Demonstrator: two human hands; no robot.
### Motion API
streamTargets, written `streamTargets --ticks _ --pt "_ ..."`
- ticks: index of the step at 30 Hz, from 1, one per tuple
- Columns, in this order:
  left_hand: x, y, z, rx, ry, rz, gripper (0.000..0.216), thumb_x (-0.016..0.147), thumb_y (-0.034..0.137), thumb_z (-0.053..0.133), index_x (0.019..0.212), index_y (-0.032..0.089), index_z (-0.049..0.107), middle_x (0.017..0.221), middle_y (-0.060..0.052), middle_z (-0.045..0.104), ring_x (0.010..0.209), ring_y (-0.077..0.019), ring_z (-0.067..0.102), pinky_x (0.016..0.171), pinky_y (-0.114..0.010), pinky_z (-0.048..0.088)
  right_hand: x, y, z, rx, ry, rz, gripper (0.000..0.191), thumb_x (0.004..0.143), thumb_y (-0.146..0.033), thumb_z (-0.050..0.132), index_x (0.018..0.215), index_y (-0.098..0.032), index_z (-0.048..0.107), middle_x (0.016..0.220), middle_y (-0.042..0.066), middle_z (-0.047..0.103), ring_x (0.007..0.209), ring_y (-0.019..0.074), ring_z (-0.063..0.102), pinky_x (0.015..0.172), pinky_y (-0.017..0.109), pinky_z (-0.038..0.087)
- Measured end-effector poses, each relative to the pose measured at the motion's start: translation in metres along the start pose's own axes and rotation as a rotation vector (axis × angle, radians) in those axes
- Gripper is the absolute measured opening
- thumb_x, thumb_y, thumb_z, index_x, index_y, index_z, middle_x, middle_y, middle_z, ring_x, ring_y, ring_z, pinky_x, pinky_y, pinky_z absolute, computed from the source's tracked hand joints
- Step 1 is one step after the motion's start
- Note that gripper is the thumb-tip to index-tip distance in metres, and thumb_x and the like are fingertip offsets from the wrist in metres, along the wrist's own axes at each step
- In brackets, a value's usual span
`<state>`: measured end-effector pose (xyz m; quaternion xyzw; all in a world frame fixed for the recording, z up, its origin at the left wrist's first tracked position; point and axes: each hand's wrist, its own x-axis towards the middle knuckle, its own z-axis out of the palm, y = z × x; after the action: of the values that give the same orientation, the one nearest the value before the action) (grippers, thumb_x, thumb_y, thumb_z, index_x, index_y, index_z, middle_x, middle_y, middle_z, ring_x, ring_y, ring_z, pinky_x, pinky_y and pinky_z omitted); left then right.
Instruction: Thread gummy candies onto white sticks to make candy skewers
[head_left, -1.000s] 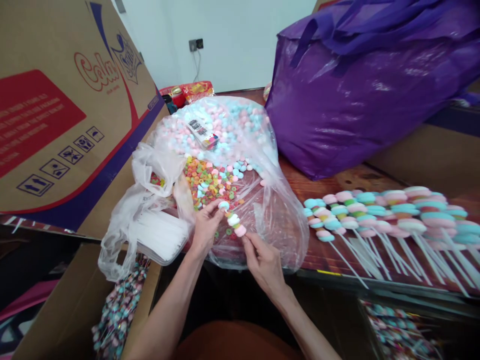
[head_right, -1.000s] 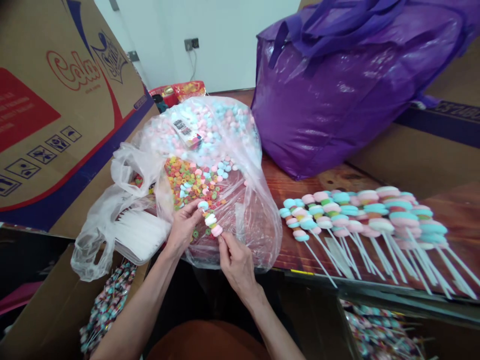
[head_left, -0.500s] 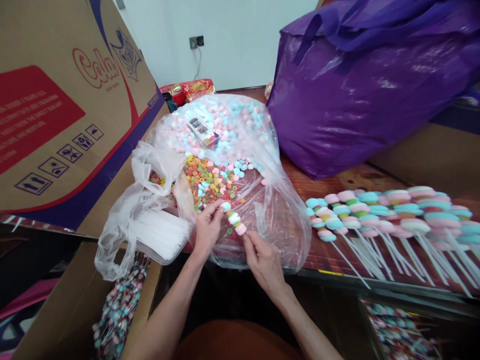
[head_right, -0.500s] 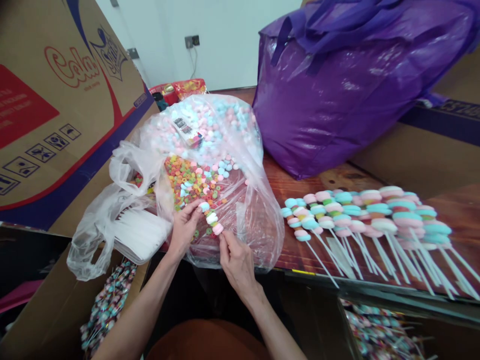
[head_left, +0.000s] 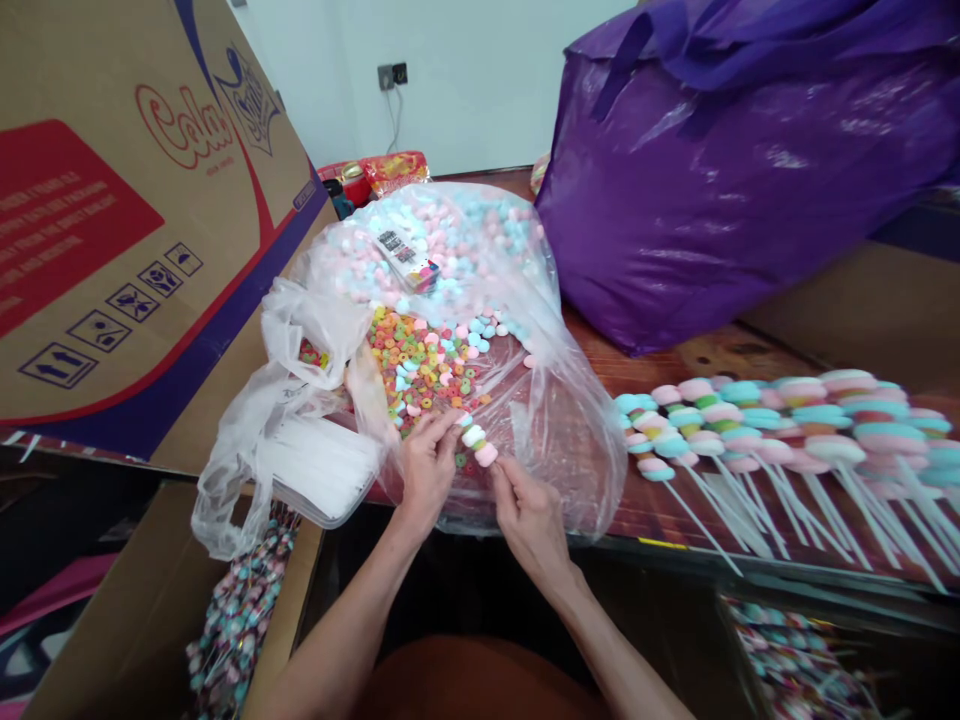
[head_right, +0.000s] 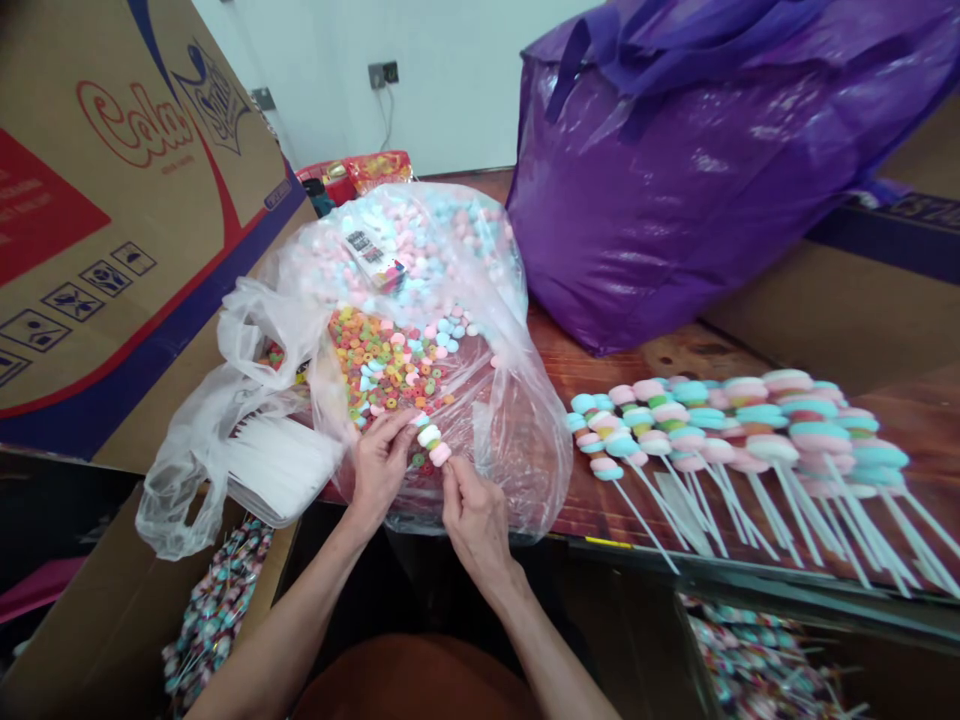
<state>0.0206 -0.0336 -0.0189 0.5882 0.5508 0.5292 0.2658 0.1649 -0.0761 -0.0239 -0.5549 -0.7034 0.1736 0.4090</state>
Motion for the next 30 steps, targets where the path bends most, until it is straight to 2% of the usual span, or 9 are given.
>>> streamTargets --ticks 6,11,16,19,21,24,27,30 --pt "-0.006 0.001 0.004 -0.066 -0.028 -0.055 0.024 0.093 0.026 0.058 0.109 0.021 0.076 0.102 -0.008 0.072 0.094 -0.0167 0.068 0.085 -0.029 0.055 0.0 0.002 0.001 -0.004 -0.014 0.001 0.027 0.099 -0.022 0.04 0.081 -0.018 0.061 0.059 -0.003 0.054 0.05 0.0114 0.05 0.054 0.023 0.036" --pt "-0.008 0.003 0.003 -0.078 -0.079 -0.086 0.026 0.093 0.028 0.057 0.109 0.021 0.076 0.105 -0.008 0.074 0.098 -0.0181 0.069 0.088 -0.03 0.056 0.0 0.006 0.005 -0.013 -0.058 0.028 0.026 0.099 -0.021 0.039 0.086 -0.018 0.061 0.063 -0.001 0.059 0.053 0.0126 0.053 0.056 0.023 0.036" --pt "-0.005 0.001 0.0 -0.059 -0.135 -0.071 0.029 0.092 0.032 0.057 0.11 0.021 0.076 0.114 -0.008 0.074 0.106 -0.02 0.068 0.098 -0.035 0.054 -0.002 0.0 0.008 -0.03 -0.048 0.02 0.029 0.098 -0.017 0.036 0.094 -0.016 0.065 0.069 0.003 0.064 0.06 0.0148 0.058 0.059 0.024 0.039" --pt "-0.002 0.002 0.001 -0.067 -0.155 -0.104 0.036 0.09 0.04 0.059 0.118 0.021 0.072 0.125 -0.008 0.071 0.116 -0.0226 0.065 0.105 -0.039 0.05 0.0 -0.005 0.004 0.055 -0.011 0.067 0.03 0.099 -0.018 0.037 0.086 -0.017 0.064 0.068 0.001 0.061 0.059 0.0126 0.055 0.059 0.022 0.039" --pt "-0.001 0.004 0.0 -0.094 -0.169 -0.138 0.045 0.091 0.044 0.059 0.128 0.021 0.066 0.13 -0.008 0.068 0.12 -0.0234 0.064 0.106 -0.039 0.049 0.0 -0.007 -0.006 0.102 0.019 0.071 0.031 0.099 -0.018 0.038 0.081 -0.017 0.063 0.065 -0.001 0.058 0.057 0.0114 0.053 0.058 0.022 0.039" --pt "0.002 0.007 -0.006 -0.076 -0.176 -0.12 0.053 0.091 0.046 0.056 0.137 0.02 0.058 0.126 -0.009 0.07 0.116 -0.0239 0.066 0.101 -0.039 0.053 -0.001 -0.003 -0.035 0.08 0.11 0.016 0.03 0.099 -0.018 0.041 0.082 -0.016 0.066 0.068 0.0 0.062 0.06 0.0115 0.056 0.061 0.021 0.041" --pt "0.009 0.004 -0.016 0.111 -0.133 -0.003 0.042 0.091 0.043 0.056 0.123 0.018 0.068 0.118 -0.01 0.073 0.113 -0.0255 0.066 0.102 -0.041 0.052 -0.001 0.016 -0.076 -0.051 0.258 0.009 0.028 0.098 -0.021 0.046 0.082 -0.015 0.068 0.072 0.002 0.066 0.063 0.0119 0.059 0.064 0.021 0.043" --pt "0.017 -0.002 -0.023 0.283 -0.067 0.076 0.033 0.091 0.037 0.054 0.109 0.018 0.074 0.114 -0.011 0.073 0.106 -0.0251 0.068 0.097 -0.041 0.054 0.001 0.05 -0.116 -0.33 0.42 0.12 0.032 0.098 -0.028 0.049 0.076 -0.015 0.069 0.063 0.001 0.064 0.054 0.0115 0.052 0.059 0.023 0.038"
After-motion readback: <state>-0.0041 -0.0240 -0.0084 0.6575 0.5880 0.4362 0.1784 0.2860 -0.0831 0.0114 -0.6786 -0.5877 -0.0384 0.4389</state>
